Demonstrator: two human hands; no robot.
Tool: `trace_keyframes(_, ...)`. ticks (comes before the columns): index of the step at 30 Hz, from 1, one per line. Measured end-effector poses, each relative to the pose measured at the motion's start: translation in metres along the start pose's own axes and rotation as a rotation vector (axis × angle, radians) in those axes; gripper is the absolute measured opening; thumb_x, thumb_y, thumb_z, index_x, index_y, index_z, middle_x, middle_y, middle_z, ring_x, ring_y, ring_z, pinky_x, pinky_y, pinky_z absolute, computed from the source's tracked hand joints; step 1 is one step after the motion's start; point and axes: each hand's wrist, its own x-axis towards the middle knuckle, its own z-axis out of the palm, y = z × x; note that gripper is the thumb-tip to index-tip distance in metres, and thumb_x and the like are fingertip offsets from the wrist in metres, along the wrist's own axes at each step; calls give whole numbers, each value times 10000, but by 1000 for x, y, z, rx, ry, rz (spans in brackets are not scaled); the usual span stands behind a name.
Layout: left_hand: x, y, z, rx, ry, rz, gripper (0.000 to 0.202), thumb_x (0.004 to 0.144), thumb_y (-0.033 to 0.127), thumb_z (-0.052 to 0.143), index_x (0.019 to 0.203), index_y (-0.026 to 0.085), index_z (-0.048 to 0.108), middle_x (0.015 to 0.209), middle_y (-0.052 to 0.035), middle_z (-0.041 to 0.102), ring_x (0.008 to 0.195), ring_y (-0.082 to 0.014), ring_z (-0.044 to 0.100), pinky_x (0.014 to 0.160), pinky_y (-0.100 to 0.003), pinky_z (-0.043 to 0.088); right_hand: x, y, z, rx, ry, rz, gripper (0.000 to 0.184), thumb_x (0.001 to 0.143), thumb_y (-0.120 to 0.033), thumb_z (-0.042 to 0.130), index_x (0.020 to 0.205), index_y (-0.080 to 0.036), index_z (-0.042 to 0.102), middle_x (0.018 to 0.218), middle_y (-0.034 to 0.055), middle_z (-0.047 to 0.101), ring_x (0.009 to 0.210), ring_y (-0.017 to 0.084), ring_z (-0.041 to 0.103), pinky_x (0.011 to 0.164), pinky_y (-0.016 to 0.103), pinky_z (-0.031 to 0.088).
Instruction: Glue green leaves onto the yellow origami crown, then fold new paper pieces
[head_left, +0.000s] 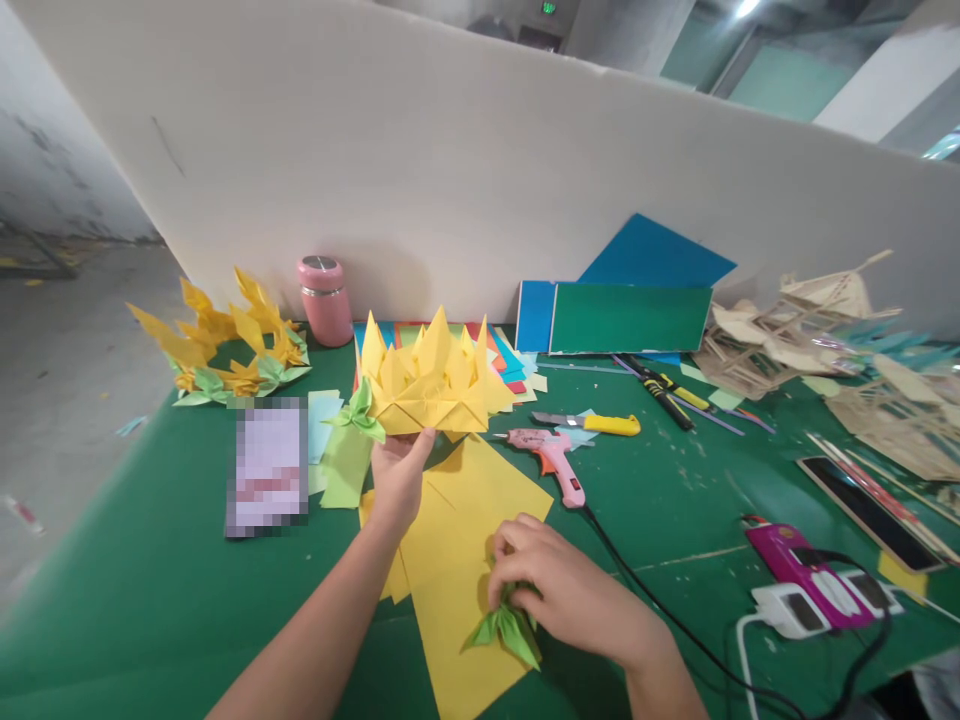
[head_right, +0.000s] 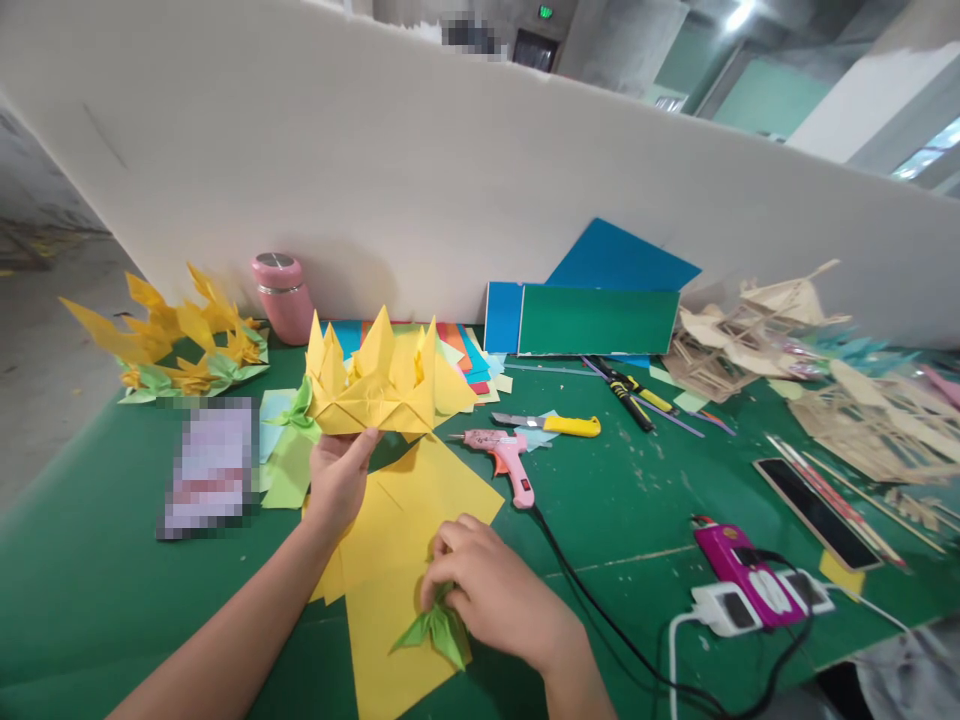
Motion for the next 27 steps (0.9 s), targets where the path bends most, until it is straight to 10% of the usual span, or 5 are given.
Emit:
trace_keyframes(9, -1, 1, 0, 2, 2, -16, 464, 568, 371, 809, 967, 170, 684, 932, -93, 748, 1013, -253, 665, 909, -345, 499, 12, -6, -3, 26, -8, -167, 275, 761, 27, 520, 743, -196, 681, 755, 4, 674, 781, 153, 564, 763, 263, 422)
trace_keyframes(15, -3, 1, 0, 17, -27, -27, 467, 559, 404, 815, 949, 180, 691, 911, -89, 755, 1022, -268, 666, 933, -370, 495, 15, -4, -13, 284, 255, -135, 258, 843, -106, 456, 1003, -233, 614, 848, 10, 599, 655, 109, 513, 590, 211, 413)
trace_keyframes(19, -4, -2, 0, 21, -47, -10, 447, 583, 407, 807, 957, 192, 690, 936, -82, 754, 1036, -269, 661, 944, -375, 497, 34, -4, -20, 613, 471, -119, 40, 838, -250, 518, 864, -222, 506, 778, -32, 494, 560, 70, 470, 474, 165, 378)
trace_keyframes(27, -5, -1, 2, 34, -92, -8, 436, 610, 422, 794, 965, 188, 693, 992, -98, 749, 958, -283, 687, 880, -396, 543, 77, -22, -29, 935, 715, -46, 184, 693, -288, 596, 843, -219, 517, 725, -69, 488, 384, 31, 458, 346, 156, 367)
